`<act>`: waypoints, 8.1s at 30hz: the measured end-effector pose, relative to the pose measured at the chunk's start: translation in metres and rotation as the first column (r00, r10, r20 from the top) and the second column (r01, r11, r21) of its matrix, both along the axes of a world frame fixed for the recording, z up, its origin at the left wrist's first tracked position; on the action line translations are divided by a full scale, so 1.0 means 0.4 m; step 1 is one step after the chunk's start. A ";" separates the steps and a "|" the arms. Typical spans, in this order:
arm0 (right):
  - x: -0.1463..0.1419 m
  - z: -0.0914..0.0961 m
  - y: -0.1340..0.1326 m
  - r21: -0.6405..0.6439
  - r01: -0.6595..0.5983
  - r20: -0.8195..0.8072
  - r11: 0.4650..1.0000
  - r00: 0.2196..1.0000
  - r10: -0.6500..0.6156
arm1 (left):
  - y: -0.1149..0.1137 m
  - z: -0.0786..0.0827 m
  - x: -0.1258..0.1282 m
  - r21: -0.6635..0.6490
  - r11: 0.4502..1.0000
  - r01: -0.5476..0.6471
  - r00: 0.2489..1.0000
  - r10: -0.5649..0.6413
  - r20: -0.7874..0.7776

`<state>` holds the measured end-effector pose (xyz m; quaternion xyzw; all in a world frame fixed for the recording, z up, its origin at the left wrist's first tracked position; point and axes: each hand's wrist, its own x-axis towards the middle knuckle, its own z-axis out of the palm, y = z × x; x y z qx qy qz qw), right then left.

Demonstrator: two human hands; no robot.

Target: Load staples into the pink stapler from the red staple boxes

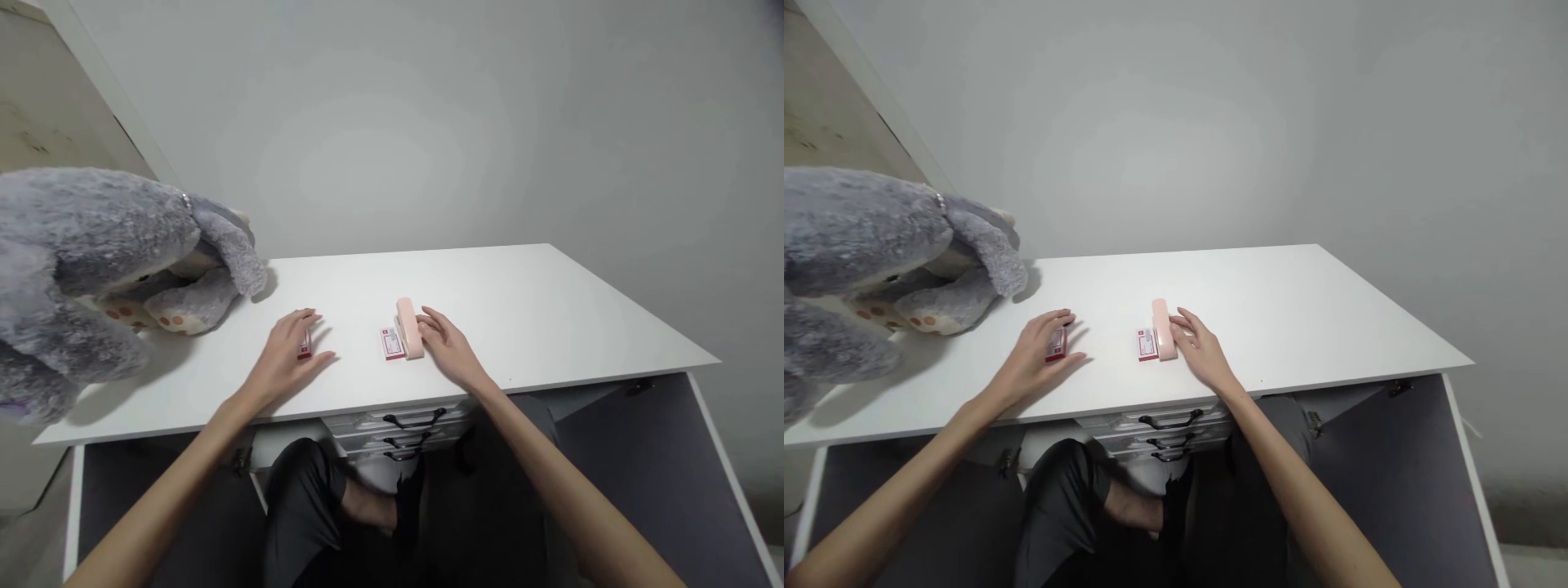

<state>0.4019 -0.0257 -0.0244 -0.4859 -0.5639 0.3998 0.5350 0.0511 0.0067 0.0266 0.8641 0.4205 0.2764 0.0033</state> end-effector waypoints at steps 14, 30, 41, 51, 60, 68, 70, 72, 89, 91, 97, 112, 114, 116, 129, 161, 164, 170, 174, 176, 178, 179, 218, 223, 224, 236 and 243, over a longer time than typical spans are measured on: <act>0.000 -0.009 0.005 0.001 0.034 0.012 0.999 0.999 -0.034 | 0.000 -0.009 -0.070 -0.217 0.974 -0.066 0.993 0.085 0.077; 0.004 0.003 0.007 0.024 0.030 0.043 0.999 0.999 -0.031 | 0.026 0.000 0.265 -0.239 0.958 0.155 0.985 -0.133 0.107; 0.004 0.006 0.009 0.031 0.034 0.037 0.999 0.999 -0.035 | 0.029 0.005 0.333 -0.121 0.958 0.261 0.950 -0.232 0.211; 0.005 0.004 0.014 0.019 0.019 0.006 1.000 1.000 -0.019 | 0.029 -0.056 0.391 -0.292 0.943 0.161 0.870 0.004 0.493; 0.002 0.001 0.014 0.009 0.011 -0.015 1.000 1.000 -0.011 | 0.044 -0.095 0.437 -0.544 0.787 0.291 0.673 0.236 0.701; 0.003 0.000 0.014 0.002 0.024 -0.010 1.000 1.000 -0.024 | 0.031 -0.058 0.326 -0.360 0.932 0.039 0.820 0.176 0.545; 0.002 0.001 0.013 0.002 0.021 -0.016 1.000 1.000 -0.021 | 0.035 -0.045 0.249 -0.186 0.980 -0.078 0.904 0.148 0.402; 0.000 0.004 0.010 0.000 0.020 -0.028 1.000 0.999 -0.020 | 0.038 -0.036 0.169 -0.054 0.979 -0.196 0.941 0.203 0.271; -0.002 0.006 0.005 -0.009 0.015 -0.024 1.000 1.000 -0.015 | 0.065 -0.074 0.156 -0.030 0.999 -0.015 0.996 0.012 -0.086; -0.002 0.007 0.006 -0.014 0.014 -0.023 1.000 1.000 -0.014 | 0.075 -0.076 0.192 -0.052 0.996 0.065 0.995 -0.069 -0.071; -0.004 0.012 0.006 -0.016 0.021 -0.032 1.000 0.999 -0.022 | 0.092 -0.063 0.255 -0.145 0.966 0.214 0.975 -0.221 -0.028; -0.006 0.019 0.000 -0.013 0.026 0.002 1.000 1.000 -0.026 | 0.098 -0.072 0.255 -0.129 0.975 0.182 0.983 -0.176 0.057; -0.006 0.019 0.000 -0.014 0.027 0.005 1.000 1.000 -0.027 | 0.100 -0.074 0.254 -0.126 0.979 0.158 0.986 -0.150 0.071; -0.006 0.019 0.000 -0.015 0.030 0.011 0.999 0.999 -0.030 | 0.099 -0.073 0.256 -0.148 0.975 0.164 0.985 -0.155 0.074; -0.008 0.008 0.005 -0.008 0.033 0.005 0.999 0.999 -0.033 | 0.084 -0.073 0.238 -0.221 0.948 0.230 0.970 -0.204 0.134; -0.452 0.008 0.114 0.028 0.134 0.761 0.991 0.640 -0.108 | 0.124 -0.092 -0.094 -0.118 0.984 -0.130 0.987 0.141 0.083; -0.424 -0.003 0.127 0.016 0.165 0.769 0.986 0.628 -0.118 | 0.122 -0.089 -0.092 -0.130 0.982 -0.135 0.987 0.145 0.073; -0.330 -0.014 0.137 0.007 0.139 0.785 0.990 0.613 -0.092 | 0.118 -0.083 -0.089 -0.143 0.979 -0.143 0.985 0.155 0.075; -0.241 -0.020 0.143 0.002 0.134 0.798 0.991 0.597 -0.082 | 0.119 -0.080 -0.089 -0.147 0.979 -0.144 0.985 0.156 0.072; -0.191 -0.025 0.147 0.017 0.136 0.797 0.991 0.597 -0.095 | 0.121 -0.079 -0.089 -0.149 0.978 -0.145 0.986 0.155 0.058; -0.137 -0.029 0.151 0.030 0.132 0.800 0.991 0.591 -0.103 | 0.122 -0.077 -0.088 -0.150 0.977 -0.149 0.986 0.158 0.049; -0.109 -0.030 0.153 0.032 0.128 0.805 0.991 0.584 -0.102 | 0.123 -0.076 -0.088 -0.149 0.977 -0.150 0.986 0.159 0.050; 0.289 -0.060 0.184 0.099 0.193 0.882 0.976 0.437 -0.176 | 0.137 -0.057 -0.081 -0.172 0.962 -0.213 0.974 0.222 0.032; 0.271 -0.052 0.162 0.065 0.184 0.895 0.981 0.424 -0.139 | 0.139 -0.057 -0.082 -0.161 0.965 -0.207 0.977 0.213 0.016; 0.268 -0.050 0.158 0.064 0.182 0.896 0.981 0.422 -0.136 | 0.139 -0.057 -0.082 -0.158 0.966 -0.206 0.977 0.211 0.013; 0.250 -0.045 0.130 0.065 0.172 0.894 0.983 0.428 -0.134 | 0.132 -0.055 -0.077 -0.141 0.965 -0.219 0.975 0.221 -0.003; 0.247 -0.042 0.128 0.065 0.173 0.897 0.983 0.421 -0.133 | 0.134 -0.057 -0.079 -0.139 0.967 -0.212 0.977 0.214 -0.001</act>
